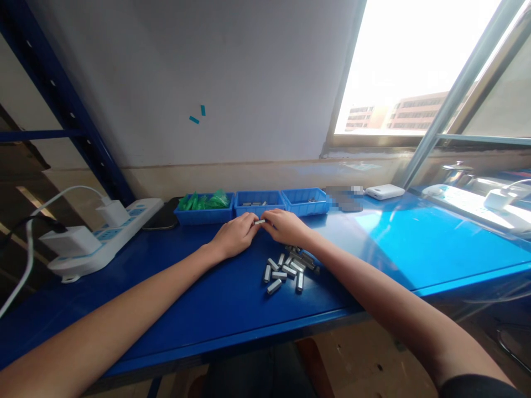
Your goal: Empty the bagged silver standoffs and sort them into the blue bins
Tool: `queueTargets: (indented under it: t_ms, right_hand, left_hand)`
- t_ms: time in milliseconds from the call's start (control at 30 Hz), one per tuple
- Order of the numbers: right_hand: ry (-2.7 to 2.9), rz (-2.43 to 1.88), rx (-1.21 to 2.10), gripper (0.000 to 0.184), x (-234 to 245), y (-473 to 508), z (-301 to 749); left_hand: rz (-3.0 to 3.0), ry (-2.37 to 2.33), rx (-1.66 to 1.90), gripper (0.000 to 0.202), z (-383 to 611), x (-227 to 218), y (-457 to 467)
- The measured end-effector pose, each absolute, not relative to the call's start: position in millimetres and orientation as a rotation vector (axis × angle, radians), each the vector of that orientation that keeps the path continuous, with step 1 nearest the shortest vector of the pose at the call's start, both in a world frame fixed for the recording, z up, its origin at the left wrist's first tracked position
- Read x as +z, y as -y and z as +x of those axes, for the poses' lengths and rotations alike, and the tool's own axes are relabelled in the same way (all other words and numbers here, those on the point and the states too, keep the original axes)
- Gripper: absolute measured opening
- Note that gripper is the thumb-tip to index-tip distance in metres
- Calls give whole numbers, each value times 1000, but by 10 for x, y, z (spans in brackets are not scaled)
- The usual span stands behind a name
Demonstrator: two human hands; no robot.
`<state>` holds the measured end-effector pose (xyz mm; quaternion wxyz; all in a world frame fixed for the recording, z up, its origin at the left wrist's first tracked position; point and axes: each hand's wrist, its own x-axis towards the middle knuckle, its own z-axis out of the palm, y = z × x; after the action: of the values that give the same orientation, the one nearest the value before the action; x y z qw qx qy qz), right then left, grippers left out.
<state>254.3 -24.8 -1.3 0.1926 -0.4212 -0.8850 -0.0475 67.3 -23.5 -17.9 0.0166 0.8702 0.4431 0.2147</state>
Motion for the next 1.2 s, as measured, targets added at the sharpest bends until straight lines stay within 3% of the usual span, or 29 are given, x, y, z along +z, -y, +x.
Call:
queueTargets:
  t_ms: [200,667,1200]
  right_hand:
    - [2517,-1228,-100,27,-9,253,2527]
    - [2460,-1231,-126,21,5,281,2527]
    - [1925,-1654,-189,28,-10,52,2734]
  left_hand:
    - [2714,-1380,653,29,669,-191,235]
    - [2724,-1402,656,31,669,-191,227]
    - [2565,-1127,581,37,725,-135,329]
